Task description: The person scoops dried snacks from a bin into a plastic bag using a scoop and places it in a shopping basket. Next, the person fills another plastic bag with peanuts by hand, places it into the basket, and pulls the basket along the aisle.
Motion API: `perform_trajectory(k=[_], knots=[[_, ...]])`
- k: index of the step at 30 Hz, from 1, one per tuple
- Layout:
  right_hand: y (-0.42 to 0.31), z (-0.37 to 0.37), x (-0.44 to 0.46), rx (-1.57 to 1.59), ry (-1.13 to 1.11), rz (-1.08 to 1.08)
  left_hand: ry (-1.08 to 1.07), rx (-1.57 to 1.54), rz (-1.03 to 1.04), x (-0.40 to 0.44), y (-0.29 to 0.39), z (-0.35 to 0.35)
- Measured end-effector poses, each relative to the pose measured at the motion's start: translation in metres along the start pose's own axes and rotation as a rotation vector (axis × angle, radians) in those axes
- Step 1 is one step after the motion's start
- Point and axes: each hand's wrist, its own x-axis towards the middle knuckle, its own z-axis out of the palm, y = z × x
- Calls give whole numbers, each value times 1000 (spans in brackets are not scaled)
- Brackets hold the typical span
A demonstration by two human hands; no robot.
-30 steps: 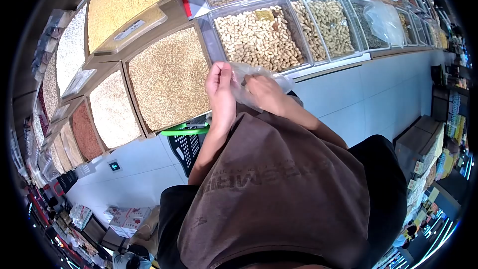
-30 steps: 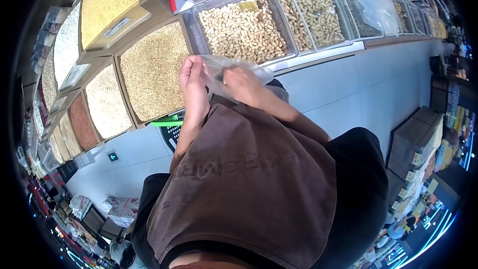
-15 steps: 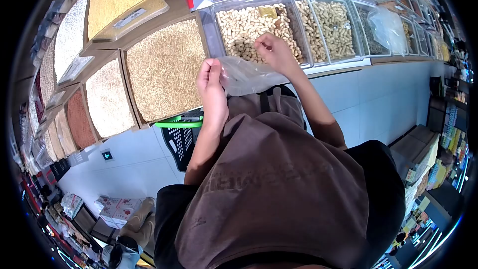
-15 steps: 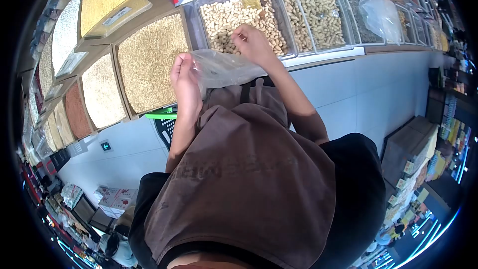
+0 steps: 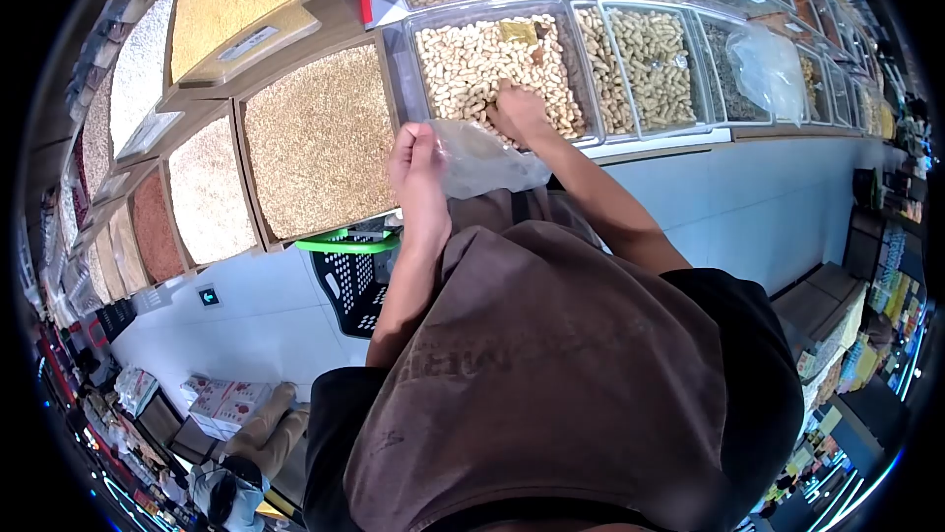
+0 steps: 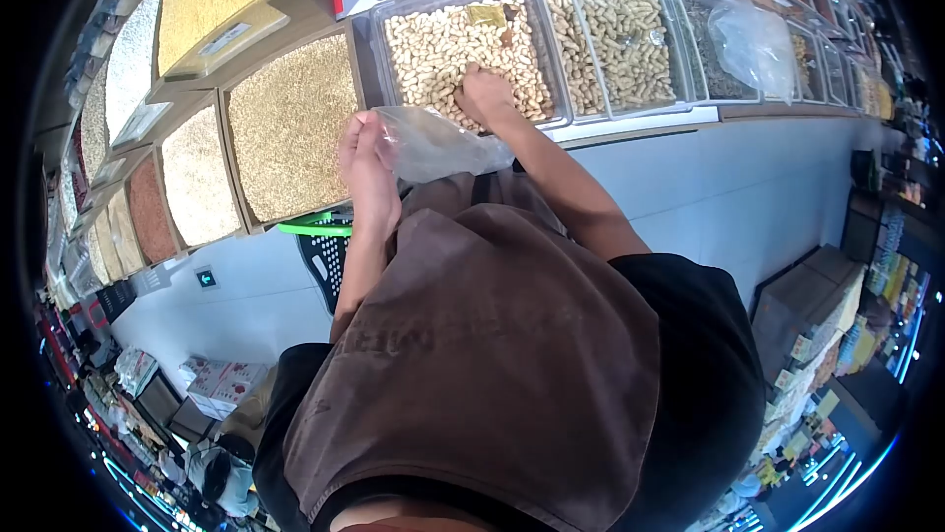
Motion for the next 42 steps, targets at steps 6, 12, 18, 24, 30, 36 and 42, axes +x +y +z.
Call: perform_trajectory(k=[6,12,18,24,30,36,42], knots=[[17,-6,5,330,62,6,-23,32,-12,1,-3,5],[-17,-65,-52,1251,217,-255,-20,-20,-86,6,-3,13],[-52,-71,-98,1214,209,-451,-77,42,-91,7,-5,24],[-53,-41,-119,438,213,-584,-15,-80,-52,5,-6,17],[-39,2,-121,329,97,-753,48,-71,-44,-7,-1,11],[-50,13,-107,-91,-478,-597,19,-138,113,-32,17,-6],[-60,-17,-119,723,-658,-707,-83,97,105,-77,7,4]])
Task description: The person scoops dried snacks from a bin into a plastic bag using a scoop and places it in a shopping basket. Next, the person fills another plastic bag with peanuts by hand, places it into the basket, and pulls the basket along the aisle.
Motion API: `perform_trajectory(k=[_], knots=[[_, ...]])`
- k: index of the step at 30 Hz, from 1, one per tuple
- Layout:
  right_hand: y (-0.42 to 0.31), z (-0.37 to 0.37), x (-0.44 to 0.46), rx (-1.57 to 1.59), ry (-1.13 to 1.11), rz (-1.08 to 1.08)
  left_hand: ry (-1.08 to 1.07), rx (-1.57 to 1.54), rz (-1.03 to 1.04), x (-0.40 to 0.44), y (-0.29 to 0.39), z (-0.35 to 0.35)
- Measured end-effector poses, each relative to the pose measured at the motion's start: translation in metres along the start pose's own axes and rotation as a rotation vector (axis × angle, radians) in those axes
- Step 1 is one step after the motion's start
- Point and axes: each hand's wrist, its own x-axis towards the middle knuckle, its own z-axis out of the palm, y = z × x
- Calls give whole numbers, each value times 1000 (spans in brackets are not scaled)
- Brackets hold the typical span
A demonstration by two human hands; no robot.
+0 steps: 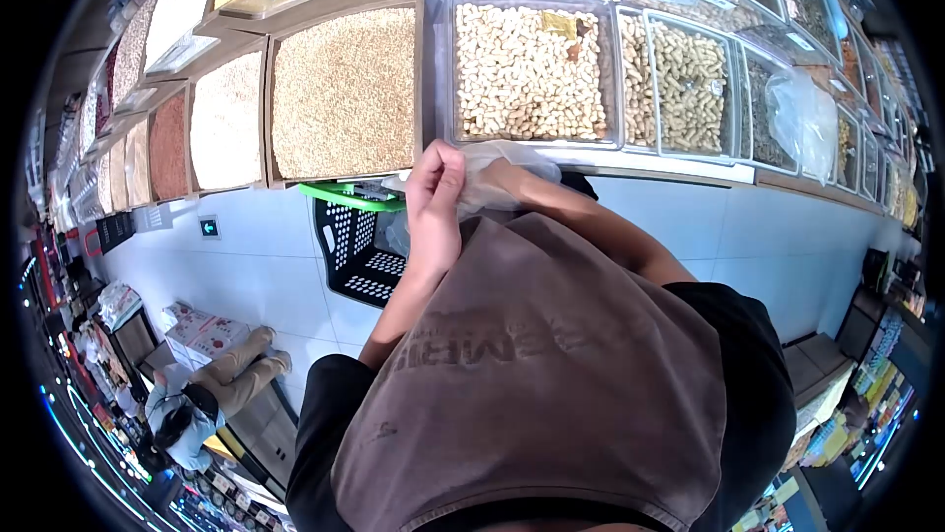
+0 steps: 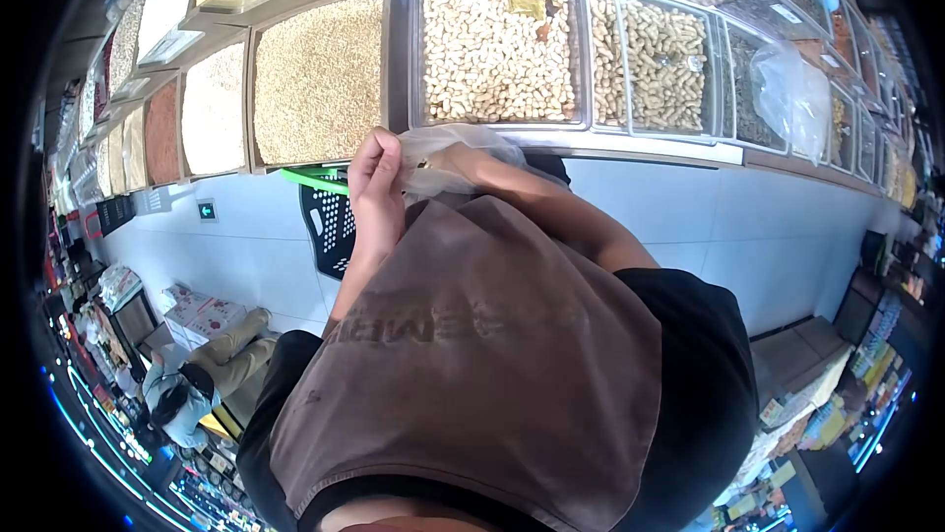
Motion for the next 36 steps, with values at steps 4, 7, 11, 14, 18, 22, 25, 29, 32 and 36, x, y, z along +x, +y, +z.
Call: perform_trajectory(k=[4,7,11,14,18,22,25,29,32,36], knots=[[22,1,-11,-155,-10,-32,-33,-12,3,-15,0,23],[34,-5,-35,-184,-19,-185,-64,50,-21,-39,0,45],[17,-22,-69,-214,-43,-219,-138,85,21,-55,8,65],[14,-27,-92,-221,-31,-187,-186,-48,108,-66,28,78],[11,-45,-129,-224,18,-155,-298,-86,449,-85,76,99],[-5,-64,-168,-222,81,-98,-29,-386,815,-115,109,109],[18,-70,-190,-228,99,-76,-172,-310,858,-126,125,128],[26,-74,-210,-218,90,-60,-299,-197,775,-133,122,160],[32,-75,-218,-198,79,-61,-375,-138,720,-134,119,180],[31,-74,-218,-183,57,-81,-470,-24,605,-126,108,200]])
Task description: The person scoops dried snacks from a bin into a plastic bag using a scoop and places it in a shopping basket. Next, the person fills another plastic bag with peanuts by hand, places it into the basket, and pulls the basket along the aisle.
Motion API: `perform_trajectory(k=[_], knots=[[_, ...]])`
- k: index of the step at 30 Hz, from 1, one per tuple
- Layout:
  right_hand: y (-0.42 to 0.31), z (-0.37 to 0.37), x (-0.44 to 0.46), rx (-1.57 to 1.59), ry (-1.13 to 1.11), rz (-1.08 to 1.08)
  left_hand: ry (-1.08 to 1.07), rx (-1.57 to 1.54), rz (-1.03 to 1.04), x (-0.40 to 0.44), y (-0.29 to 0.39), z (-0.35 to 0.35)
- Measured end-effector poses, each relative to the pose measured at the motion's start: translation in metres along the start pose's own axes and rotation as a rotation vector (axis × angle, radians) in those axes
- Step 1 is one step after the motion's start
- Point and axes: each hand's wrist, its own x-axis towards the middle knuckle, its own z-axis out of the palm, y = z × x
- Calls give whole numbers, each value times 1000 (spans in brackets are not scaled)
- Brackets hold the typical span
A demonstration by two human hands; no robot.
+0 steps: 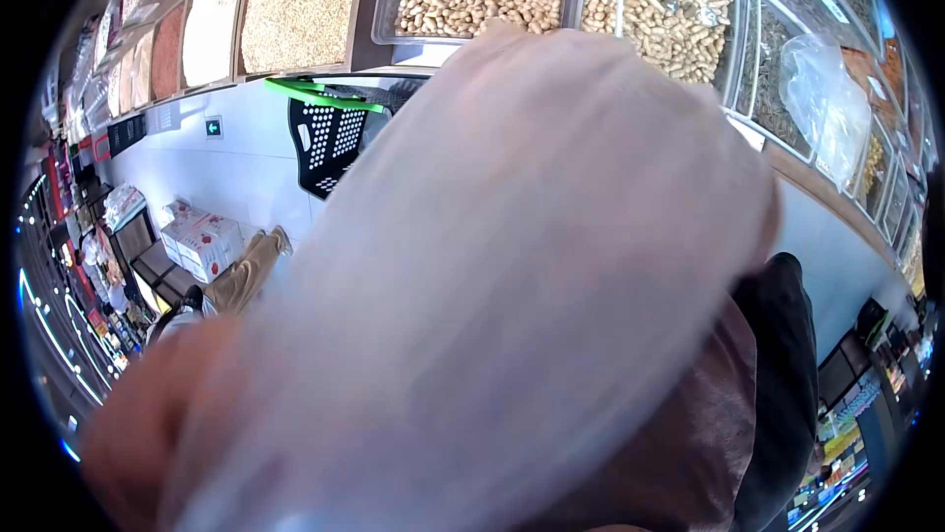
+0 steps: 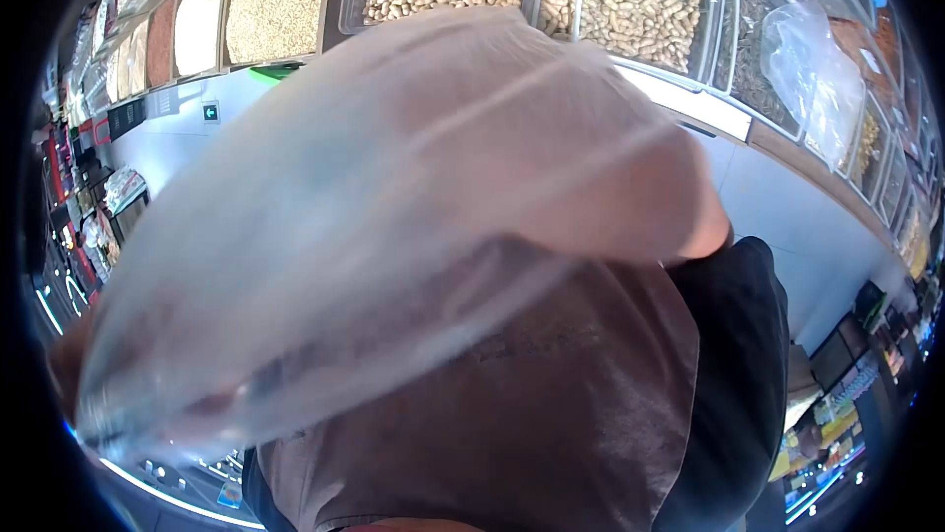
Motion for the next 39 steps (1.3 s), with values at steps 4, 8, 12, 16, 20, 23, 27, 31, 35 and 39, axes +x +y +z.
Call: perform_trajectory(k=[4,8,12,16,20,23,27,31,35,39], knots=[[-4,6,8,-12,-28,-16,-145,71,-178,1,-31,5],[-13,23,22,-26,-75,-30,-202,107,-226,-26,-64,-1],[-22,54,47,-41,-153,-30,-91,278,-467,-69,-43,-42],[-35,94,83,-65,-269,-29,43,310,-507,-122,-23,-72],[-52,140,126,-108,-415,-10,145,420,-440,-171,-9,-97],[-69,179,147,-142,-494,4,296,482,-436,-211,6,-124],[-94,234,150,-91,-515,13,538,660,-451,-265,15,-171],[-97,282,171,-255,-490,125,823,671,-513,-331,8,-203],[-141,282,195,-464,-570,-28,986,626,-550,-373,1,-226],[-157,320,221,-563,-463,-450,1004,633,-601,-382,3,-244]])
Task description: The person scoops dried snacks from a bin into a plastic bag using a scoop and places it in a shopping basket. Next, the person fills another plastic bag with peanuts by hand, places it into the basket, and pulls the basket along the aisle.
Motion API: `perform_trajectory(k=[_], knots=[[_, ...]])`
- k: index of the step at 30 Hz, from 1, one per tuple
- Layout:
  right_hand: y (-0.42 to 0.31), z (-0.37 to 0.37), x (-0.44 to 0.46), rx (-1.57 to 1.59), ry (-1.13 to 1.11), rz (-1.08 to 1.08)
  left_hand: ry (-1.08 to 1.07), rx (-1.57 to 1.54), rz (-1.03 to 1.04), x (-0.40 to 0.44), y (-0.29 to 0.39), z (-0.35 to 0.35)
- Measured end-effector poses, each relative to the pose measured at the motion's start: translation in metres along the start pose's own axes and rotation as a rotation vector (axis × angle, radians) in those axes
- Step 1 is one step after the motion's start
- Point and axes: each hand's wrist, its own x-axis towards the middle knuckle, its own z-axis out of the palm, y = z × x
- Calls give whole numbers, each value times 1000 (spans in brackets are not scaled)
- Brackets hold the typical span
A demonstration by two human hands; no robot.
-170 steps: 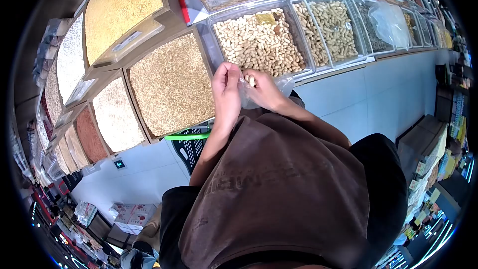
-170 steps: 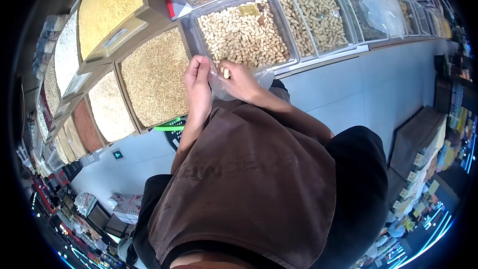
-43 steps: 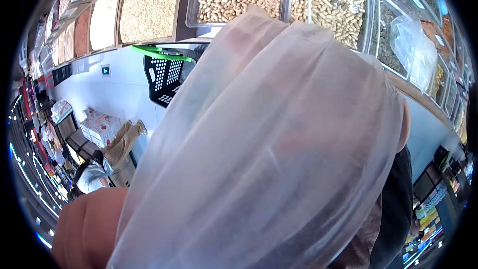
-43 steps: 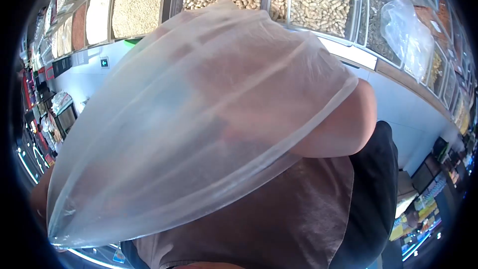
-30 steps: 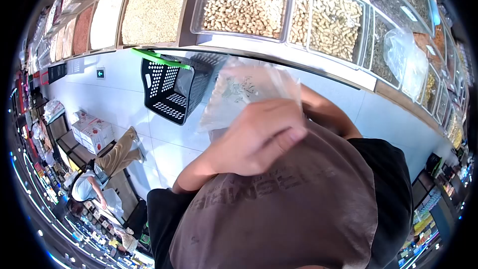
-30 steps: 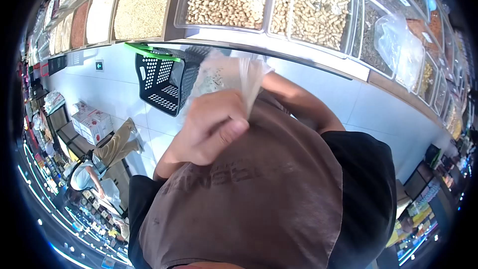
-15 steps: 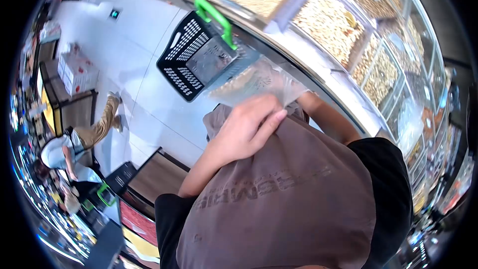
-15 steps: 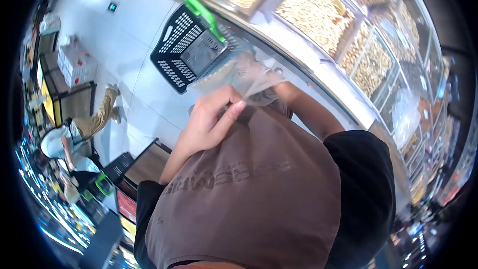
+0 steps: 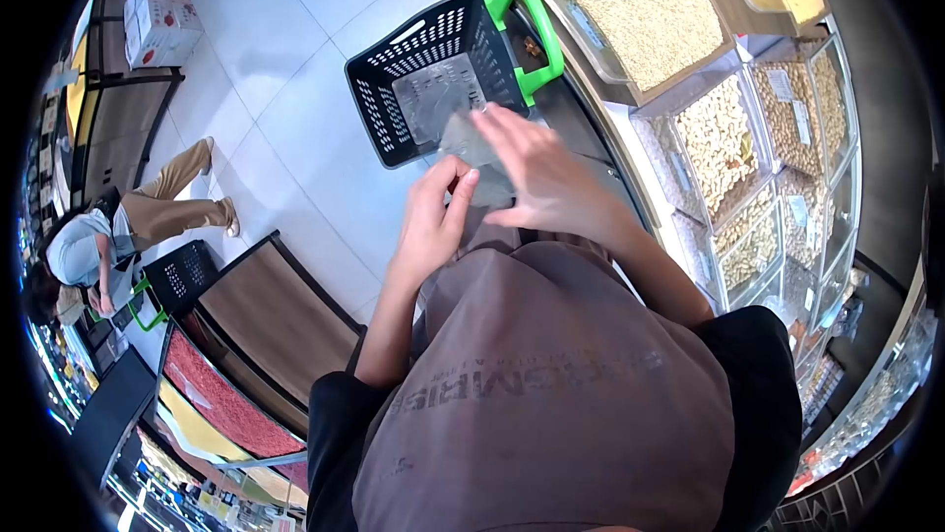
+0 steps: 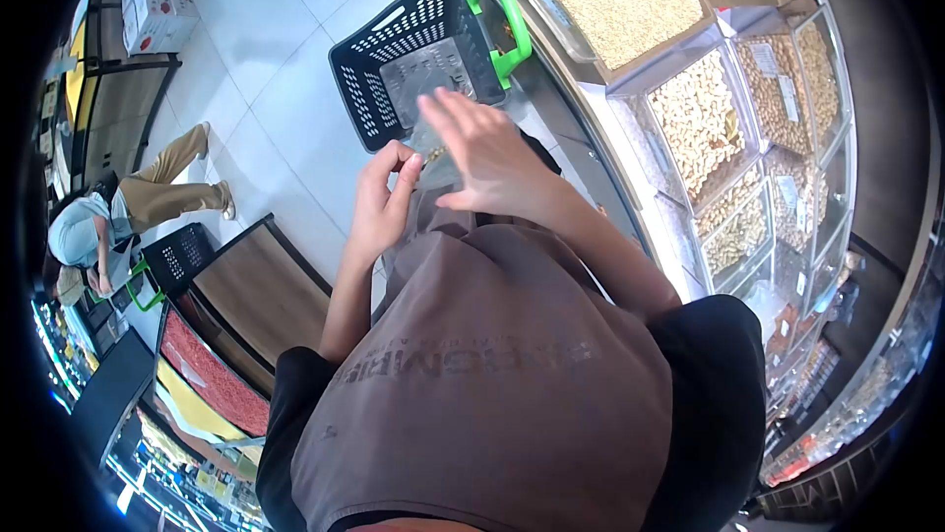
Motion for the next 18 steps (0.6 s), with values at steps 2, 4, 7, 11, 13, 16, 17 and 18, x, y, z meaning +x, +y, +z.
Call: perform_trajectory(k=[2,4,7,11,13,16,17,18], knots=[[18,40,19,-40,-10,-124,-2,5,-17,7,3,-6],[64,99,36,37,-217,-123,92,-176,-43,8,8,-11],[108,143,66,191,-656,141,243,-264,-156,7,6,-27],[123,154,66,103,-641,111,428,-266,-285,-9,-40,-27],[136,154,60,16,-718,79,467,-302,-656,-15,-62,-10],[167,162,42,155,-792,114,208,145,-811,-11,-62,26],[175,162,39,219,-785,139,-6,378,-821,-5,-59,32],[179,158,40,162,-845,155,-6,383,-833,3,-60,32]])
